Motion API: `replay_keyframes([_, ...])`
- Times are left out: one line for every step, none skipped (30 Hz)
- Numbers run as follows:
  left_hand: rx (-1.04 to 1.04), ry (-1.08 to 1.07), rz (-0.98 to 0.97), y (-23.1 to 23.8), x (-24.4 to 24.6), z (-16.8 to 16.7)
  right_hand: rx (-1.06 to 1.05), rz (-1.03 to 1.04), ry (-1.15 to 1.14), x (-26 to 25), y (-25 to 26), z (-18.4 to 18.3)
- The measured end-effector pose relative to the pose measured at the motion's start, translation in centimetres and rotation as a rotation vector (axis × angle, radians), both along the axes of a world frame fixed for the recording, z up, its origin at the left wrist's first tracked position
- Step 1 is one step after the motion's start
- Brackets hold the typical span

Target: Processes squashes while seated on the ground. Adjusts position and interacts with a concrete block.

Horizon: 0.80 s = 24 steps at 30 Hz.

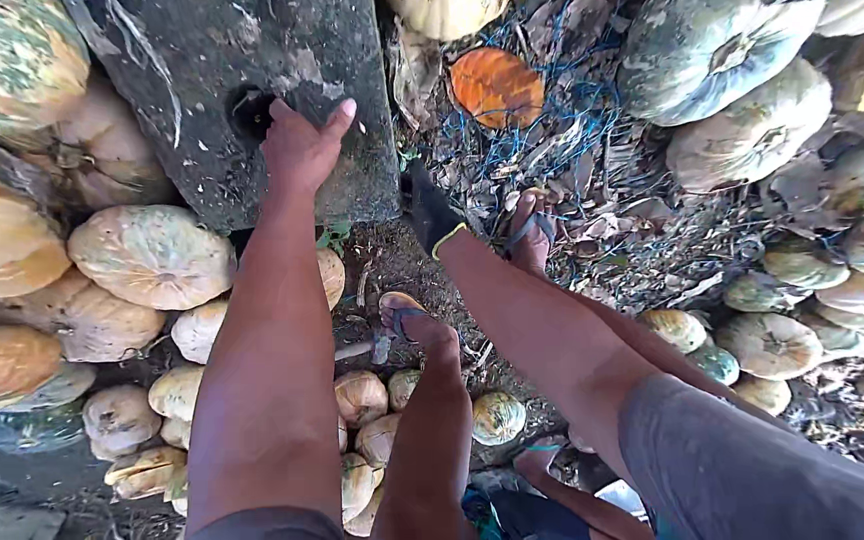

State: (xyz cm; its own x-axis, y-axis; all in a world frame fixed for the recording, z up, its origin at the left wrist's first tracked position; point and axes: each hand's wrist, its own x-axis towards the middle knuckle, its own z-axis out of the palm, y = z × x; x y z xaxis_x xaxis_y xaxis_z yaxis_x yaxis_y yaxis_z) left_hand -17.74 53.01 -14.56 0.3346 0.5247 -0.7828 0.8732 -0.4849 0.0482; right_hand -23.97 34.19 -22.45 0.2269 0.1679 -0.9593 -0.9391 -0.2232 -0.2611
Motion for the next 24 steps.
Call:
replay_keyframes([0.037,-0.006,-0.019,-0.3,0.0,0.0,-0.005,-0.042,-0.021,-0.2,0.3,-0.3])
replay_keyframes([0.062,-0.007,-0.026,-0.6,-0.2,0.0,-0.002,-0.106,-0.036,-0.6,0.6,-0.1])
replay_keyframes([0.078,-0.008,-0.028,-0.8,-0.5,-0.1,0.025,-0.190,-0.030,-0.8,0.8,0.1])
replay_keyframes([0.083,-0.015,-0.033,-0.9,-0.7,0.0,0.044,-0.271,-0.022,-0.8,1.0,0.2])
replay_keyframes([0.088,-0.028,-0.041,-0.7,-0.5,0.1,0.060,-0.323,-0.002,-0.4,1.2,0.1])
replay_keyframes([0.096,-0.036,-0.054,-0.6,-0.4,0.1,0.068,-0.340,0.022,0.0,1.3,0.0])
replay_keyframes([0.094,-0.026,-0.067,-0.8,-0.7,0.1,0.064,-0.326,0.039,-0.2,1.0,0.3])
replay_keyframes([0.090,-0.016,-0.076,-1.0,-1.2,0.2,0.058,-0.288,0.042,-0.5,0.9,0.7])
replay_keyframes([0.088,-0.024,-0.078,-0.9,-1.3,0.4,0.063,-0.236,0.018,-0.4,1.0,0.8])
replay_keyframes([0.085,-0.027,-0.083,-0.7,-1.2,0.6,0.075,-0.174,-0.012,-0.4,0.9,0.9])
replay_keyframes([0.080,-0.018,-0.096,-0.7,-1.2,0.8,0.073,-0.116,-0.035,-0.5,0.9,1.1])
replay_keyframes([0.063,-0.010,-0.104,-0.5,-0.9,0.8,0.073,-0.070,-0.055,-0.4,0.8,1.2])
replay_keyframes([0.039,0.001,-0.104,-0.4,-0.7,0.9,0.077,-0.042,-0.058,-0.5,0.6,1.5])
replay_keyframes([0.005,0.008,-0.101,-0.2,-0.7,1.0,0.087,-0.037,-0.060,-0.7,0.4,2.1])
replay_keyframes([-0.034,-0.018,-0.084,0.2,-0.8,1.2,0.111,-0.058,-0.069,-0.9,0.4,2.4])
replay_keyframes([-0.064,-0.073,-0.059,1.0,-1.1,1.4,0.124,-0.120,-0.060,-1.4,0.5,2.6])
replay_keyframes([-0.066,-0.153,-0.033,1.7,-1.9,1.9,0.123,-0.208,-0.021,-2.1,0.6,2.8])
replay_keyframes([-0.015,-0.248,-0.010,2.6,-2.7,2.6,0.130,-0.290,0.032,-2.5,0.6,2.7])
replay_keyframes([0.072,-0.322,0.002,4.1,-3.5,3.2,0.139,-0.344,0.069,-2.6,0.7,2.5])
replay_keyframes([0.143,-0.354,0.030,6.1,-4.6,3.4,0.135,-0.366,0.087,-2.6,0.6,2.3])
replay_keyframes([0.199,-0.352,0.107,8.0,-5.9,3.2,0.115,-0.366,0.098,-2.5,0.4,2.2])
replay_keyframes([0.242,-0.324,0.207,9.7,-7.2,2.7,0.079,-0.355,0.106,-2.2,0.5,2.2])
replay_keyframes([0.239,-0.276,0.284,10.9,-8.2,2.3,0.050,-0.347,0.120,-1.5,0.8,2.6])
replay_keyframes([0.205,-0.232,0.325,11.5,-8.9,2.0,0.006,-0.346,0.128,-1.0,1.3,3.1])
